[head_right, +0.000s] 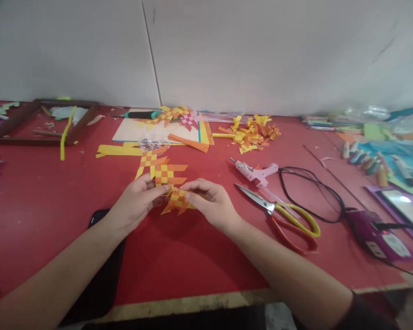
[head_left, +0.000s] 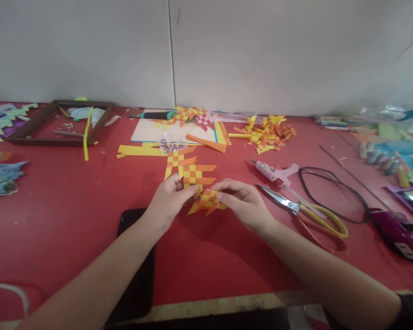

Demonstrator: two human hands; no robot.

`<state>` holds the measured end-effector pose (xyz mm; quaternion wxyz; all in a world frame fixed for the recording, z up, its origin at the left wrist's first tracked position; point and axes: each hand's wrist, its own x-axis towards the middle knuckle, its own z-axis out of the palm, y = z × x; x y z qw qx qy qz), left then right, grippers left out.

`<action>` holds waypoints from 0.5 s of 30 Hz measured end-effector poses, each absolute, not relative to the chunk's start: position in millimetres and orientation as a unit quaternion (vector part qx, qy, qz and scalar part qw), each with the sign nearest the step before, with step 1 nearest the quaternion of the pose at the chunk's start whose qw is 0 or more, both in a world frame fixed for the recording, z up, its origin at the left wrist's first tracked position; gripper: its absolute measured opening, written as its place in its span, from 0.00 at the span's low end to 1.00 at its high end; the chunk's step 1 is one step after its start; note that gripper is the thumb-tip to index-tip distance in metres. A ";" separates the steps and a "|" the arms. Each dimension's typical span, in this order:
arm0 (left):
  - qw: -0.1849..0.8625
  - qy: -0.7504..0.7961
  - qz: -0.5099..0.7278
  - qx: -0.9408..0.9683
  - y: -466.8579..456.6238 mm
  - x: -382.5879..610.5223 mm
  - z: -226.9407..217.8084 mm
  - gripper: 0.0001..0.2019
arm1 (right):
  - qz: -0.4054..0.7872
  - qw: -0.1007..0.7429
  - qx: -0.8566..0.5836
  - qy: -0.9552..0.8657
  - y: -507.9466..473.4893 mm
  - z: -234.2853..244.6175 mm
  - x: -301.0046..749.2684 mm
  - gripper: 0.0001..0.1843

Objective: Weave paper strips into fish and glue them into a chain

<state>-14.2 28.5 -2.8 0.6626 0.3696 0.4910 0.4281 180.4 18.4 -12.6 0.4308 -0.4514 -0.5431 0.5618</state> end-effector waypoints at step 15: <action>0.582 0.471 0.421 0.512 23.4 -13.7 -5.4 0.16 | 0.498 0.457 -0.540 -0.502 18.7 -11.5 178.2 0.25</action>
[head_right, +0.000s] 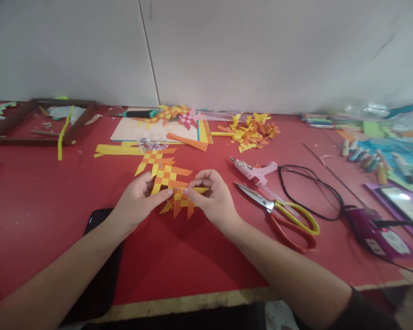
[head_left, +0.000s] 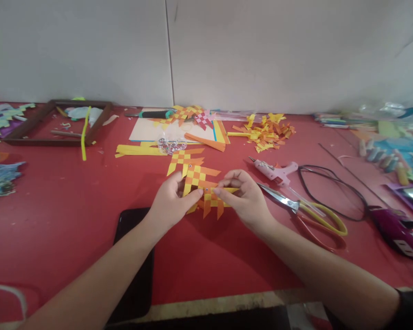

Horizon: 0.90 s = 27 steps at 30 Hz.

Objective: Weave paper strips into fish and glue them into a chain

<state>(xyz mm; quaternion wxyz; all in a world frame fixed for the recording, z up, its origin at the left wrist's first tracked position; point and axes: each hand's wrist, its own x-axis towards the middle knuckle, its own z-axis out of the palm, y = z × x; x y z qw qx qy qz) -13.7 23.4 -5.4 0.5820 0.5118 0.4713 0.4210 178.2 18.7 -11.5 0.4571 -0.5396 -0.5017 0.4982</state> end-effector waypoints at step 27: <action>0.629 0.471 0.426 0.449 21.3 -11.0 1.8 0.18 | 0.486 0.472 -0.546 -0.492 14.7 -5.4 174.3 0.27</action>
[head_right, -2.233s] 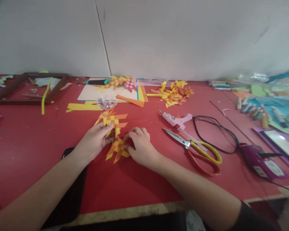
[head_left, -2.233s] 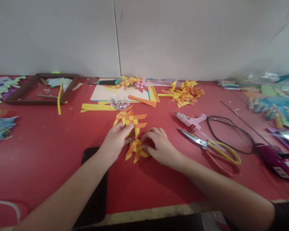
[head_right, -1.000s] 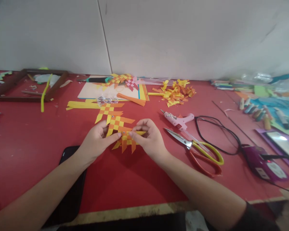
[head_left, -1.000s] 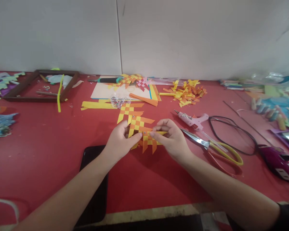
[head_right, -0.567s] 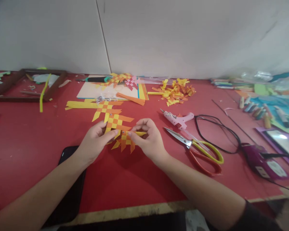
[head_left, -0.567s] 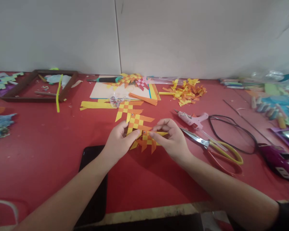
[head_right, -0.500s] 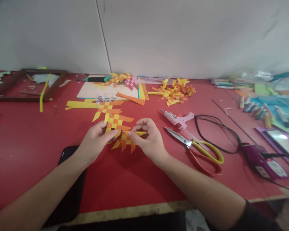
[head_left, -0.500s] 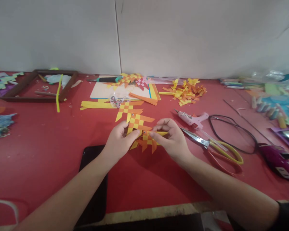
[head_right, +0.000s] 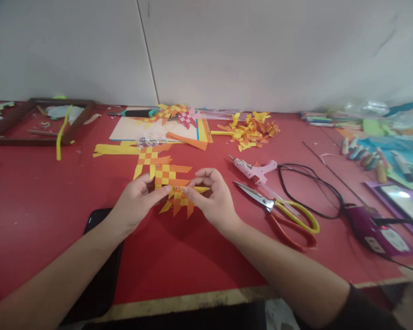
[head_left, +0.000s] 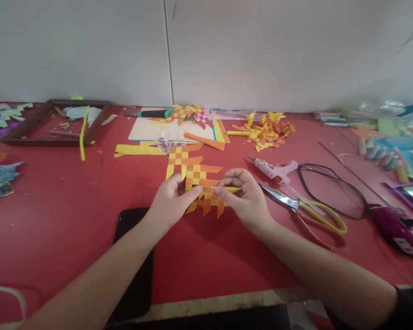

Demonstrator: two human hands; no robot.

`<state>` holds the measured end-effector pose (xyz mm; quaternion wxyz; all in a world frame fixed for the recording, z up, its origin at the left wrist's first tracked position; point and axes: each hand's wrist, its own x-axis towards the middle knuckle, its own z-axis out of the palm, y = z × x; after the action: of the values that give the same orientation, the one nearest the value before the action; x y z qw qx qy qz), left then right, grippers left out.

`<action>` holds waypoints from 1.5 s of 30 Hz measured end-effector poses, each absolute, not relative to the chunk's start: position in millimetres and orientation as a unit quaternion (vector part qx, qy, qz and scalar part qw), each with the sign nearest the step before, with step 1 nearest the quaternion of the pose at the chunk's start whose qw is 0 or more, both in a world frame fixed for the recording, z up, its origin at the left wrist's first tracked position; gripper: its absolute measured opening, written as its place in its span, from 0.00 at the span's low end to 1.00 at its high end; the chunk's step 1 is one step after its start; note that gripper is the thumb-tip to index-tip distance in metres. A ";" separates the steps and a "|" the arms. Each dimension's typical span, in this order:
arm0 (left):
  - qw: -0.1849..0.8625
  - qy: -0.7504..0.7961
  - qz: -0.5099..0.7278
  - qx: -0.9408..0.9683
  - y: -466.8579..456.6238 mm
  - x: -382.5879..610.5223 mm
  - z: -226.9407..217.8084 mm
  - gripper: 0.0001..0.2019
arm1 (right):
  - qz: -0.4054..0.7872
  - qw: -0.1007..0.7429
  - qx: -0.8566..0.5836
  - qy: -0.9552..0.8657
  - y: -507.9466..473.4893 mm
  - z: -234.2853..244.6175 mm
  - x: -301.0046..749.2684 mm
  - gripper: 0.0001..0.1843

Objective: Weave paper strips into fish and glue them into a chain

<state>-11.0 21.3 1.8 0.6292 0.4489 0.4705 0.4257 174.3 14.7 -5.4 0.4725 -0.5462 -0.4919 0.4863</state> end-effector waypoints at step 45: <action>0.596 0.492 0.439 0.458 20.9 -13.3 -3.7 0.14 | 0.406 0.351 -0.553 -0.637 23.7 -5.0 190.6 0.14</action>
<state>-13.3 20.9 -3.7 0.5964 0.4580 0.4921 0.4386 190.6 23.7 -5.0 0.3509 -0.5534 -0.6373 0.4055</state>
